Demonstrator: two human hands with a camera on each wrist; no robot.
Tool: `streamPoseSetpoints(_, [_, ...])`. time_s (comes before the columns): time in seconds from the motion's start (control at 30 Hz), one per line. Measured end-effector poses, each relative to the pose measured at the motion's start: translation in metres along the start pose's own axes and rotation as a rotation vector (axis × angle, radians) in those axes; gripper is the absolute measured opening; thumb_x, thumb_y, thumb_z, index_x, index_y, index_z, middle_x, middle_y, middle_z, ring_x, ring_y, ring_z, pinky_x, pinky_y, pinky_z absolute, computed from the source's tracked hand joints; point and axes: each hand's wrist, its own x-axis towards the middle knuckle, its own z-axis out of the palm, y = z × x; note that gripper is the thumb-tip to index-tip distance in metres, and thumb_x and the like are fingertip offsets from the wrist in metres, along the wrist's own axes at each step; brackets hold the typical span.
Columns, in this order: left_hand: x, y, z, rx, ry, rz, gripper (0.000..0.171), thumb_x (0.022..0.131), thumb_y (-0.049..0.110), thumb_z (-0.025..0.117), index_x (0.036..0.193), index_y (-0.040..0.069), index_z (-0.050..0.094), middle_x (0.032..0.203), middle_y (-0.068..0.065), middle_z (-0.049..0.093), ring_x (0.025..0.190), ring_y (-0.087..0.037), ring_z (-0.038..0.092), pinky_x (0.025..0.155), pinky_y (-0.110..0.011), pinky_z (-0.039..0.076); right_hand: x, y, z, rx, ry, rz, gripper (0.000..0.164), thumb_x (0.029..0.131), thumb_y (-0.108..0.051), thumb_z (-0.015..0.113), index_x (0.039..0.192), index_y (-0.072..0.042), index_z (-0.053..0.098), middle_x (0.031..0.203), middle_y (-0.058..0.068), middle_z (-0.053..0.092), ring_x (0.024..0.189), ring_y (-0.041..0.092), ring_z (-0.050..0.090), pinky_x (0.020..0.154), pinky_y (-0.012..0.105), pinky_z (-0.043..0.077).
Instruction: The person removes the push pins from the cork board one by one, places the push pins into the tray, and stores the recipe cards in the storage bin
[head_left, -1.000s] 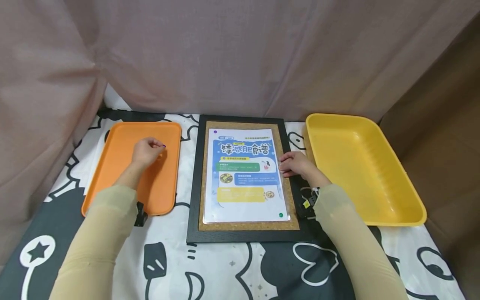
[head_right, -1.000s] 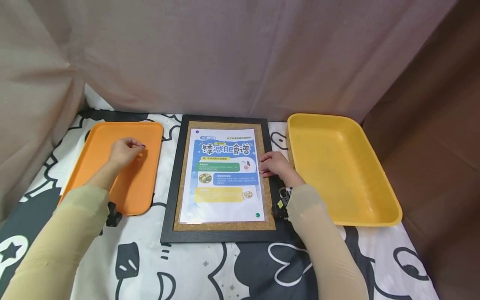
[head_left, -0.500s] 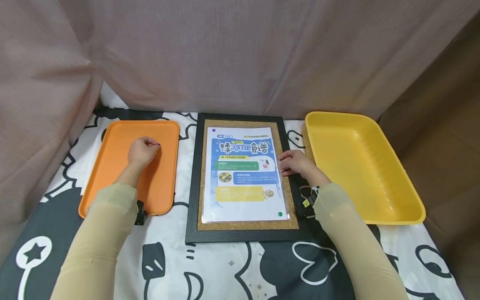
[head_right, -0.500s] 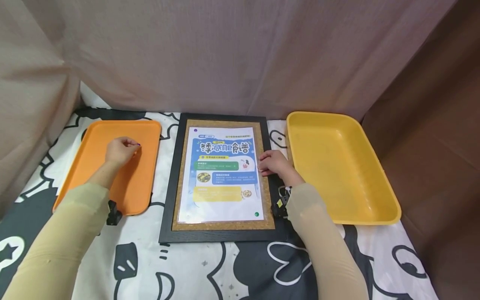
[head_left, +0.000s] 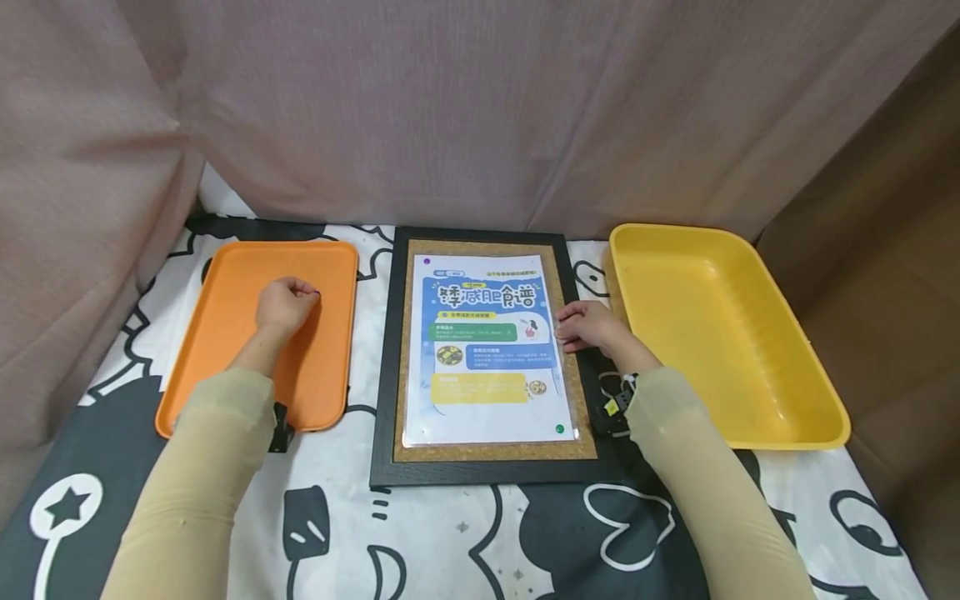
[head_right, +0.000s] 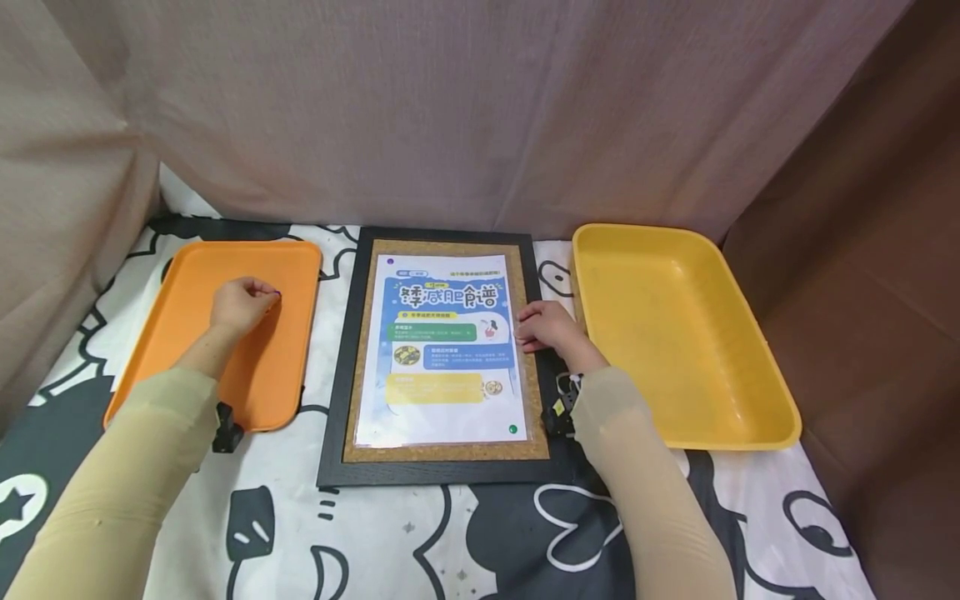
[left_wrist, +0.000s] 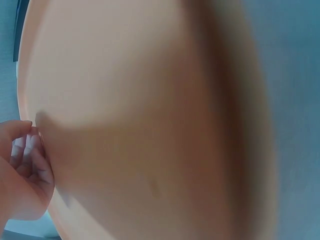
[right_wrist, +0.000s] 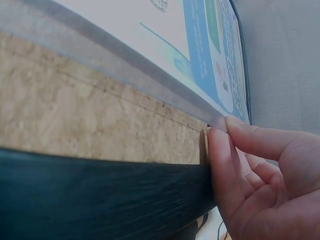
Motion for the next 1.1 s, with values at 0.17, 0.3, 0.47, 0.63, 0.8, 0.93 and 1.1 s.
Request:
streamPoseSetpoints(0.17, [0.0, 0.0, 0.0, -0.001, -0.01, -0.003, 0.025, 0.095, 0.022, 0.051, 0.106, 0.0, 0.059, 0.099, -0.016, 0.055, 0.086, -0.027, 0.049, 0.072, -0.031, 0.041, -0.001, -0.001, 0.0, 0.004, 0.003, 0.011, 0.033, 0.091, -0.007, 0.057, 0.123, 0.0, 0.049, 0.113, 0.019, 0.058, 0.078, 0.016, 0.061, 0.07, 0.024, 0.055])
streamPoseSetpoints(0.3, [0.0, -0.001, 0.0, 0.0, -0.021, -0.006, 0.025, 0.095, 0.022, 0.052, 0.105, 0.0, 0.058, 0.099, -0.015, 0.055, 0.086, -0.027, 0.049, 0.071, -0.03, 0.04, -0.001, -0.001, 0.001, 0.004, 0.004, 0.018, 0.034, 0.091, -0.007, 0.057, 0.123, 0.0, 0.049, 0.114, 0.019, 0.058, 0.078, 0.016, 0.06, 0.07, 0.024, 0.055])
streamPoseSetpoints(0.47, [-0.002, -0.004, -0.001, -0.014, -0.027, -0.025, 0.026, 0.095, 0.022, 0.051, 0.107, 0.0, 0.057, 0.101, -0.016, 0.055, 0.087, -0.027, 0.049, 0.072, -0.029, 0.041, -0.001, -0.001, 0.001, 0.002, -0.002, 0.023, 0.035, 0.092, -0.008, 0.057, 0.124, 0.0, 0.048, 0.114, 0.019, 0.058, 0.079, 0.017, 0.061, 0.07, 0.024, 0.055])
streamPoseSetpoints(0.63, [-0.004, 0.0, -0.004, -0.067, -0.039, 0.001, 0.028, 0.095, 0.024, 0.052, 0.109, 0.0, 0.056, 0.102, -0.015, 0.057, 0.082, -0.023, 0.053, 0.066, -0.023, 0.044, 0.0, -0.001, 0.001, 0.002, 0.002, 0.024, 0.035, 0.092, -0.008, 0.057, 0.125, -0.001, 0.049, 0.115, 0.019, 0.058, 0.081, 0.017, 0.061, 0.071, 0.024, 0.055])
streamPoseSetpoints(0.8, [-0.011, 0.016, -0.002, -0.099, -0.052, 0.109, 0.028, 0.093, 0.023, 0.056, 0.107, -0.001, 0.059, 0.096, -0.013, 0.058, 0.075, -0.019, 0.054, 0.06, -0.017, 0.044, 0.0, 0.0, 0.0, 0.002, 0.001, 0.016, 0.035, 0.092, -0.008, 0.057, 0.125, 0.0, 0.049, 0.114, 0.019, 0.057, 0.08, 0.017, 0.061, 0.071, 0.024, 0.055])
streamPoseSetpoints(0.93, [-0.018, 0.035, 0.006, -0.106, -0.099, 0.251, 0.023, 0.09, 0.019, 0.059, 0.101, -0.002, 0.062, 0.092, -0.014, 0.06, 0.073, -0.017, 0.051, 0.059, -0.018, 0.042, 0.0, 0.0, -0.001, 0.004, 0.005, 0.014, 0.035, 0.092, -0.009, 0.057, 0.125, 0.0, 0.048, 0.114, 0.019, 0.057, 0.081, 0.018, 0.061, 0.071, 0.024, 0.055])
streamPoseSetpoints(1.1, [-0.032, 0.059, 0.019, -0.135, -0.204, 0.338, 0.021, 0.089, 0.018, 0.062, 0.099, 0.0, 0.062, 0.09, -0.012, 0.061, 0.074, -0.017, 0.049, 0.061, -0.021, 0.039, 0.0, -0.001, 0.0, 0.002, 0.003, 0.012, 0.035, 0.092, -0.009, 0.056, 0.125, -0.001, 0.048, 0.115, 0.019, 0.057, 0.083, 0.019, 0.061, 0.072, 0.024, 0.055])
